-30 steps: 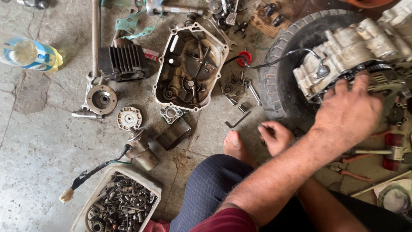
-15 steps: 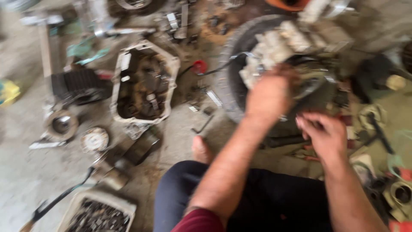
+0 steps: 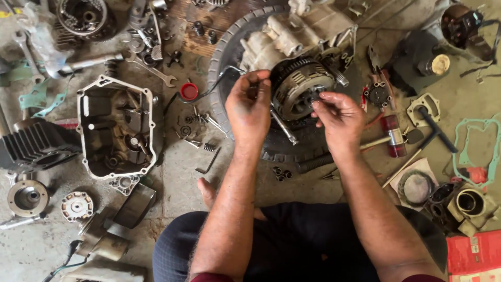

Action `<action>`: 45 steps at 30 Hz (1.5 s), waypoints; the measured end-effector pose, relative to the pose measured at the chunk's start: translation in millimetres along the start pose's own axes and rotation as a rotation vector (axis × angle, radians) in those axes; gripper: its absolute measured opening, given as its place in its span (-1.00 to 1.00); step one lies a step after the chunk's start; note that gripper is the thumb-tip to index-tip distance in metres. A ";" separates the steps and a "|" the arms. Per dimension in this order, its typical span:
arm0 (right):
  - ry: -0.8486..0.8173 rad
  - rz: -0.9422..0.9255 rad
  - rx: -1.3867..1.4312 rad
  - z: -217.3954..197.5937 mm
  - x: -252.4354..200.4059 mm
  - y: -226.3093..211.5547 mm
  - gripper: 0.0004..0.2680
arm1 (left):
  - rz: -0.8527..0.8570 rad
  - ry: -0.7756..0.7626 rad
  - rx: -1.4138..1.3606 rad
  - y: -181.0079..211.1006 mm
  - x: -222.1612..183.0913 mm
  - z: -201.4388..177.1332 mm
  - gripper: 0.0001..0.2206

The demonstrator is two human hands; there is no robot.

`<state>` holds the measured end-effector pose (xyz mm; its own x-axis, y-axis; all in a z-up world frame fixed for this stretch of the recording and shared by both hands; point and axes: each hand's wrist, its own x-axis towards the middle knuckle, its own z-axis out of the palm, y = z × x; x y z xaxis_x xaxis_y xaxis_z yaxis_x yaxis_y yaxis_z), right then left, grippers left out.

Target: The person sits on the floor of a motorcycle repair shop working on a scooter engine with clutch assembly mounted in a wheel. They fit and press the clutch plates and springs by hand, wipe their hands with a pink cloth, then hold a punch against the clutch center nut and strike it with a hammer.

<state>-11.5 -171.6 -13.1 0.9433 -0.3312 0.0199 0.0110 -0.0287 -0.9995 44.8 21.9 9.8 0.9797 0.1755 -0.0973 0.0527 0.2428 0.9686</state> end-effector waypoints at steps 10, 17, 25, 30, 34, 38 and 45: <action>0.046 -0.046 -0.105 11.7 -1.2 15.0 -0.90 | 0.050 0.011 -0.069 -5.5 -2.1 1.7 -0.85; 0.110 -0.137 0.017 29.7 -6.5 19.0 -0.88 | 0.063 0.025 -0.050 -2.7 -2.9 1.5 -0.86; 0.126 -0.200 -0.090 24.2 -10.6 26.0 -0.86 | 0.052 0.032 -0.076 -0.8 -2.6 -0.1 -0.86; 0.079 -0.355 -0.414 29.7 -10.3 -0.5 -0.81 | 0.067 0.039 -0.086 -2.1 -2.1 -1.0 -0.86; 0.076 -0.425 -0.585 28.5 -10.5 -5.2 -0.81 | 0.047 0.053 -0.057 3.1 -5.3 2.9 -0.85; 0.059 -0.591 -0.761 22.4 -12.1 -8.2 -0.80 | 0.084 0.076 -0.002 10.2 -8.7 5.6 -0.85; 0.004 -0.470 -0.427 -3.3 -18.4 27.9 -0.84 | 0.344 0.073 0.539 61.8 -3.0 -39.0 -0.85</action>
<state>-29.6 -169.4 -41.3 0.8688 -0.1949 0.4551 0.2897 -0.5454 -0.7865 37.6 73.6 61.1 0.9432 0.2265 0.2429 -0.1541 -0.3493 0.9242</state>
